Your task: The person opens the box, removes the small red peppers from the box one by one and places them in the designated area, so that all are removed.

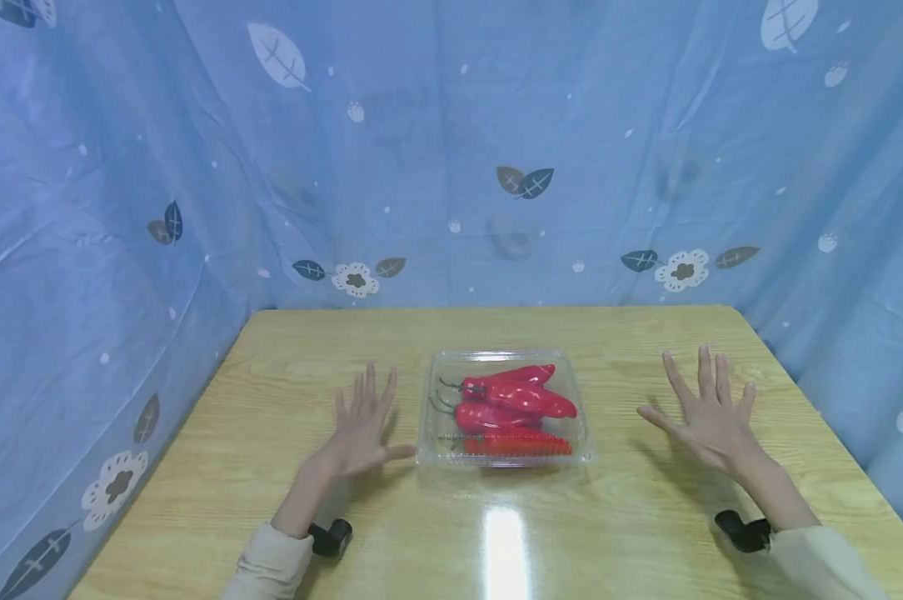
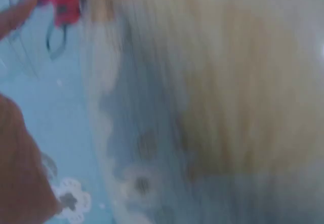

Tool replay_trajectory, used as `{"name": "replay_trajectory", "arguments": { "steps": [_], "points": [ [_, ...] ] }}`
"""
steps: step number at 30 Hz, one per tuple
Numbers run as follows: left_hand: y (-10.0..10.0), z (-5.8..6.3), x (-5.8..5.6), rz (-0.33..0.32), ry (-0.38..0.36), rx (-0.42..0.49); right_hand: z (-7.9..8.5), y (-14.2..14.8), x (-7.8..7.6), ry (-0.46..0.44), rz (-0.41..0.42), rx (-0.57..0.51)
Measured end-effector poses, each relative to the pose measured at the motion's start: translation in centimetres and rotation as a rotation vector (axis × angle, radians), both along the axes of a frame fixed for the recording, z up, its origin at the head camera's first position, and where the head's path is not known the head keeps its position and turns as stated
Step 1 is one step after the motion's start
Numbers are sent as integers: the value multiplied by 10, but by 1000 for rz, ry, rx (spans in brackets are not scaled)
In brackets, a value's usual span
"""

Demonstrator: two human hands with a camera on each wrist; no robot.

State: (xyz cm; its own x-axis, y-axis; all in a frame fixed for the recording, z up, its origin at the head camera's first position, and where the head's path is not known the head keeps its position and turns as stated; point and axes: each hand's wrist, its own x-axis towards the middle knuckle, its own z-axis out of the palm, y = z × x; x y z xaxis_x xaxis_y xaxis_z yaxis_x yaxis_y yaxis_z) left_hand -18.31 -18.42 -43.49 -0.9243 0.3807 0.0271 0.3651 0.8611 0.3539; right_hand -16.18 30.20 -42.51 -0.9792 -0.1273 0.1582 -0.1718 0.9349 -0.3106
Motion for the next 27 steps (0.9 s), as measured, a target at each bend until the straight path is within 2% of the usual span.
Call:
{"name": "replay_trajectory", "arguments": {
  "steps": [2, 5, 8, 10, 13, 16, 20, 27],
  "points": [
    [5, 2, 9, -83, -62, 41, 2, -11, 7, -22, 63, -40],
    [14, 4, 19, -174, -149, 173, 6, -30, 17, -46, 159, -106],
    [21, 4, 24, -222, -211, 305, 8, -48, 23, -66, 258, -209],
    [25, 3, 25, -229, -249, 368, 8, -58, 27, -100, 317, -289],
    [29, 0, 25, -215, -291, 473, 6, -71, 30, -175, 373, -427],
    [33, 0, 26, -176, -321, 591, 4, -83, 30, -260, 379, -544],
    [36, 1, 28, -117, -367, 711, 1, -93, 28, -318, 331, -675],
    [41, 3, 30, -35, -410, 865, 2, -99, 24, -305, 227, -868]
  ]
}}
